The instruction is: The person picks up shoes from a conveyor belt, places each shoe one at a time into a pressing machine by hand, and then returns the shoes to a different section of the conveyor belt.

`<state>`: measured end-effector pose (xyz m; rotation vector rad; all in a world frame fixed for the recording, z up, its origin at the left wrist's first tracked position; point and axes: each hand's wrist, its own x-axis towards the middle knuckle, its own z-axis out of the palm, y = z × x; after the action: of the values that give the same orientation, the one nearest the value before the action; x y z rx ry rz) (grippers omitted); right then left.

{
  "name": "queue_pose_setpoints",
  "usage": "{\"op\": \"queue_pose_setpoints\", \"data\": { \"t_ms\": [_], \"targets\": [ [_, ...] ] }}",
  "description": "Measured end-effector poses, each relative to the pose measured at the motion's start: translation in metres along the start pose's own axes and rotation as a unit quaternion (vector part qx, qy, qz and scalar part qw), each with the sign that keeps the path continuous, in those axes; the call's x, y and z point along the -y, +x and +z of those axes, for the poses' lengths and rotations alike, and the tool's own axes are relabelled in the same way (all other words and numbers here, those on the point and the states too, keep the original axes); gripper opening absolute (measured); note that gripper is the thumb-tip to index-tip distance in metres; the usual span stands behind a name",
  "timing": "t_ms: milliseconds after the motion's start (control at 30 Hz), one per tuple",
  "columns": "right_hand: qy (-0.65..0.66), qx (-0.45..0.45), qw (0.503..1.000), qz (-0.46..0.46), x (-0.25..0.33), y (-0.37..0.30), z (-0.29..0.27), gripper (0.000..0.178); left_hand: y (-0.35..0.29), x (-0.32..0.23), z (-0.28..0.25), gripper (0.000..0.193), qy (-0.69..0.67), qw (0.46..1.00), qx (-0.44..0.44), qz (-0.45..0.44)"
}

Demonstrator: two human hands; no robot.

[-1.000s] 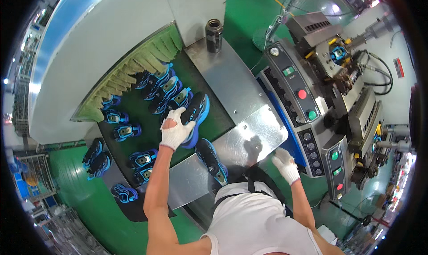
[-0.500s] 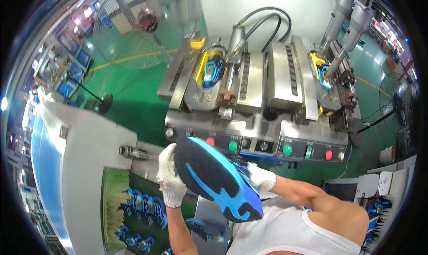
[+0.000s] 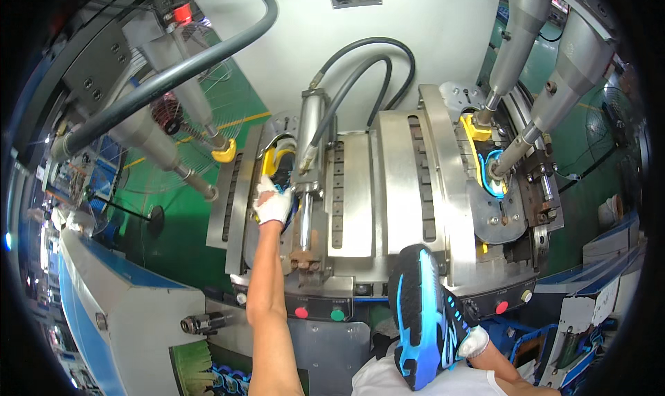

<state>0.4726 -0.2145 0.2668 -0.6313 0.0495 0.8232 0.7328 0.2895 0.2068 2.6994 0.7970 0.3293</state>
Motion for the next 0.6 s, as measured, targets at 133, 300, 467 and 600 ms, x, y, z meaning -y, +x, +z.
{"op": "queue_pose_setpoints", "data": {
  "t_ms": [133, 300, 467, 600],
  "targets": [
    [0.000, -0.040, 0.999, 0.019, 0.009, 0.012, 0.023, 0.097, 0.028, 0.012, -0.051, 0.080, -0.004, 0.998, 0.064, -0.009],
    [-0.045, -0.067, 0.997, 0.022, 0.013, 0.057, 0.063, 0.069, -0.062, 0.008, -0.163, 0.075, -0.092, 0.995, -0.043, 0.018],
    [-0.120, -0.068, 0.990, -0.026, -0.013, 0.170, 0.125, 0.048, -0.228, 0.068, -0.213, 0.061, -0.271, 0.950, -0.156, 0.011],
    [-0.076, 0.042, 0.996, 0.017, -0.038, 0.324, 0.186, 0.027, -0.378, 0.127, -0.194, 0.062, -0.218, 0.940, -0.189, -0.184]
  ]
}}
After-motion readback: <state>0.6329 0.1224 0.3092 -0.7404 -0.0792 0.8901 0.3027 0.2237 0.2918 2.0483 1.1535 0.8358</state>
